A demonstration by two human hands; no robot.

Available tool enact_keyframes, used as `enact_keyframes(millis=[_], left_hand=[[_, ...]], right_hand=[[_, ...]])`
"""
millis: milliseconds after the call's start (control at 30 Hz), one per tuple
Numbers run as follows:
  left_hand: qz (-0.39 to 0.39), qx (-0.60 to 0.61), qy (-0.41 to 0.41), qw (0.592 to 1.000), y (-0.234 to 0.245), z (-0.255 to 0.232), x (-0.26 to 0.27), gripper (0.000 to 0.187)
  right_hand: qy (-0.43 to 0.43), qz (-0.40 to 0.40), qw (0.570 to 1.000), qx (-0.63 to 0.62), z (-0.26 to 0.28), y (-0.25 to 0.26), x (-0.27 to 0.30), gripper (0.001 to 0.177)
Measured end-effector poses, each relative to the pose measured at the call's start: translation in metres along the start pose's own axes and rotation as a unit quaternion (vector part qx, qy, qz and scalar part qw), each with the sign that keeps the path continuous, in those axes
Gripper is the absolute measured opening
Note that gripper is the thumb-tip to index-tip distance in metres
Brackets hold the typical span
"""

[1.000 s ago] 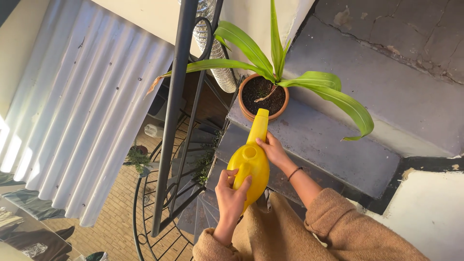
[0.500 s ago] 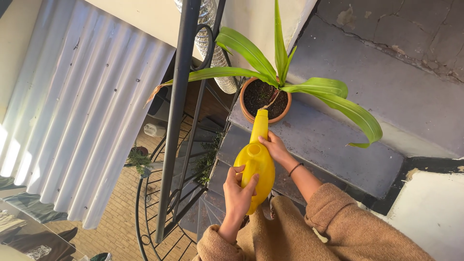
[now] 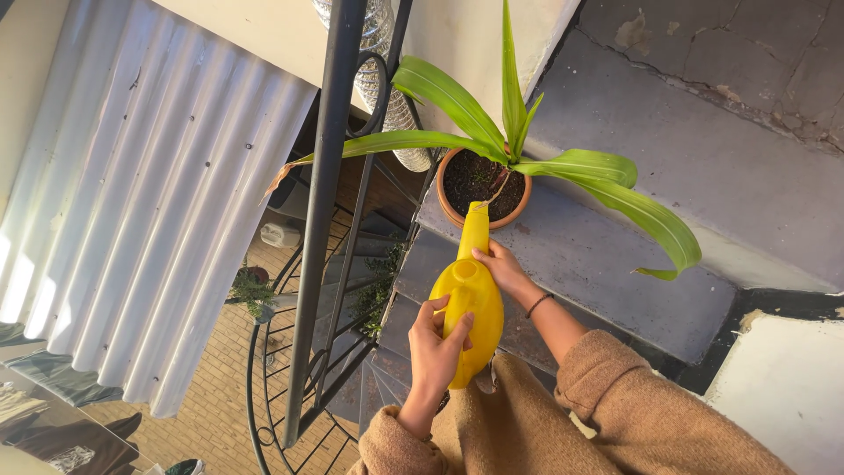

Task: The person waters several potted plants and planters across a balcony area using a yellow watering can, including plants on a spiral staircase and others lined up along a wall. The person refills the watering can from a faucet at a laundry sink before continuing to water a final row of plants.

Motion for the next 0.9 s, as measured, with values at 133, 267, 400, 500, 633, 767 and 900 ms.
enact_keyframes(millis=[133, 267, 400, 500, 633, 767, 900], left_hand=[[0.004, -0.005, 0.006, 1.0, -0.001, -0.006, -0.007, 0.042], [0.007, -0.009, -0.001, 1.0, -0.001, -0.008, -0.016, 0.042], [0.006, 0.004, 0.003, 1.0, -0.003, -0.01, -0.024, 0.041], [-0.007, -0.011, 0.014, 1.0, -0.003, -0.011, -0.032, 0.038], [-0.016, -0.038, 0.013, 0.999, -0.001, -0.007, -0.047, 0.036], [-0.034, -0.079, 0.006, 0.996, 0.002, -0.002, -0.056, 0.033], [-0.052, -0.125, 0.015, 0.991, 0.007, -0.008, -0.061, 0.033]], right_hand=[[0.0, -0.009, 0.999, 0.038, 0.005, 0.002, -0.004, 0.045], [-0.012, -0.011, 1.0, 0.024, 0.0, 0.005, -0.015, 0.045], [-0.015, -0.008, 1.0, 0.009, -0.006, 0.008, -0.025, 0.046], [-0.003, -0.017, 0.999, 0.037, -0.007, 0.01, -0.033, 0.047], [-0.007, -0.025, 0.999, 0.033, 0.003, 0.004, -0.037, 0.045], [0.009, -0.02, 1.0, 0.013, -0.007, 0.002, -0.047, 0.041], [0.038, -0.005, 0.999, -0.011, -0.009, -0.004, -0.05, 0.038]])
Point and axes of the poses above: each hand's wrist, its own x-axis away from the middle knuckle, its own y-axis out of the back of the hand, z = x × y, the point moved 1 cm from there along -x, towards the middle knuckle, and after that the axes turned 8 degrees about -x, right-handed, at the moved point
